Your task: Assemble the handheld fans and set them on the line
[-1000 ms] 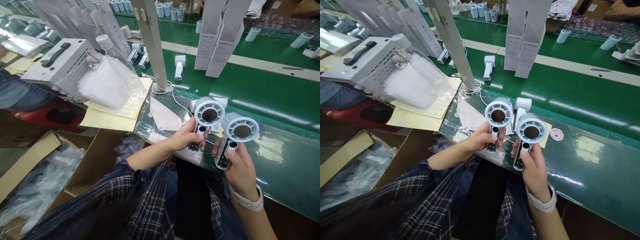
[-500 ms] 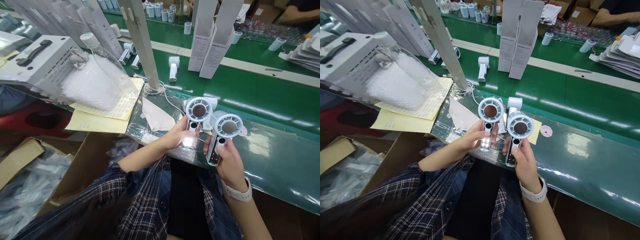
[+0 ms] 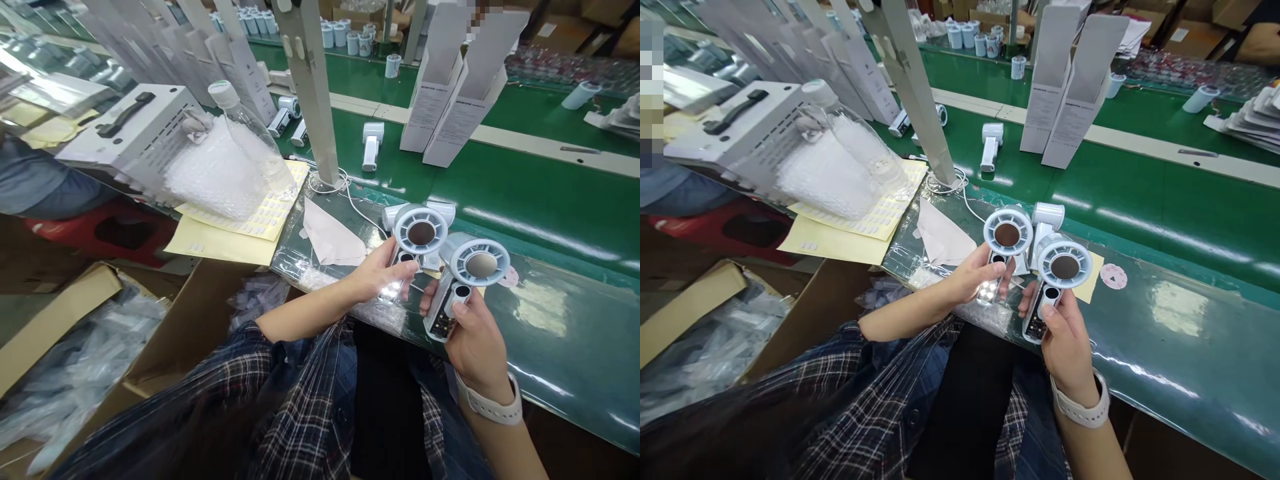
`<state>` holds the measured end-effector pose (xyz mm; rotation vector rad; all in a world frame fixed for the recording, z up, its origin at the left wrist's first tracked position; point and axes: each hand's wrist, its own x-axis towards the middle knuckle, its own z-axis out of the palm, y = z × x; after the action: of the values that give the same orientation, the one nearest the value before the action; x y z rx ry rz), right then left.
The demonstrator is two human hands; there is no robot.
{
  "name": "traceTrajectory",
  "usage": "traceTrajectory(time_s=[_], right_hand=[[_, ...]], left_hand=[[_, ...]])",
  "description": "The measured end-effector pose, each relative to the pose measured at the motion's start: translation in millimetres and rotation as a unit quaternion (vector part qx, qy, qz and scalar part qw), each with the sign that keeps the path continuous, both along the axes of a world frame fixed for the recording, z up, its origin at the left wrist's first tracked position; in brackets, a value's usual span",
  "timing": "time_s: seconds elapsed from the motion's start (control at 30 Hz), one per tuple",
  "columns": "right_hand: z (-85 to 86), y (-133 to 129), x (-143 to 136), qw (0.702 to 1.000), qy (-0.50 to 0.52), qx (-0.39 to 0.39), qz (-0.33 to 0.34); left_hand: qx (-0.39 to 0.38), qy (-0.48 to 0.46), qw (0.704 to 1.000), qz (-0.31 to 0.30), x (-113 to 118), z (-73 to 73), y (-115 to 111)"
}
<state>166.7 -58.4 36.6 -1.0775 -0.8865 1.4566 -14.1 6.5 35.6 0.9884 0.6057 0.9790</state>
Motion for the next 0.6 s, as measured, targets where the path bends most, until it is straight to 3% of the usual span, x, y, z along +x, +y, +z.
traceTrajectory(time_s=[0.13,0.3,0.43,0.6], right_hand=[[2.2,1,-4,1.000,0.004,0.027,0.015],[-0.6,0,2,0.999,0.015,0.000,-0.042],[-3.3,-1,9,0.997,0.033,-0.014,-0.063],[-2.9,-1,15,0.998,0.018,0.018,-0.064]], left_hand=[[0.037,0.017,0.999,-0.005,8,-8.3,2],[0.053,0.045,0.997,-0.012,11,-13.6,-2],[0.016,0.027,0.999,-0.020,10,-10.7,-4],[-0.069,-0.032,0.994,-0.082,1,-2.2,-6]])
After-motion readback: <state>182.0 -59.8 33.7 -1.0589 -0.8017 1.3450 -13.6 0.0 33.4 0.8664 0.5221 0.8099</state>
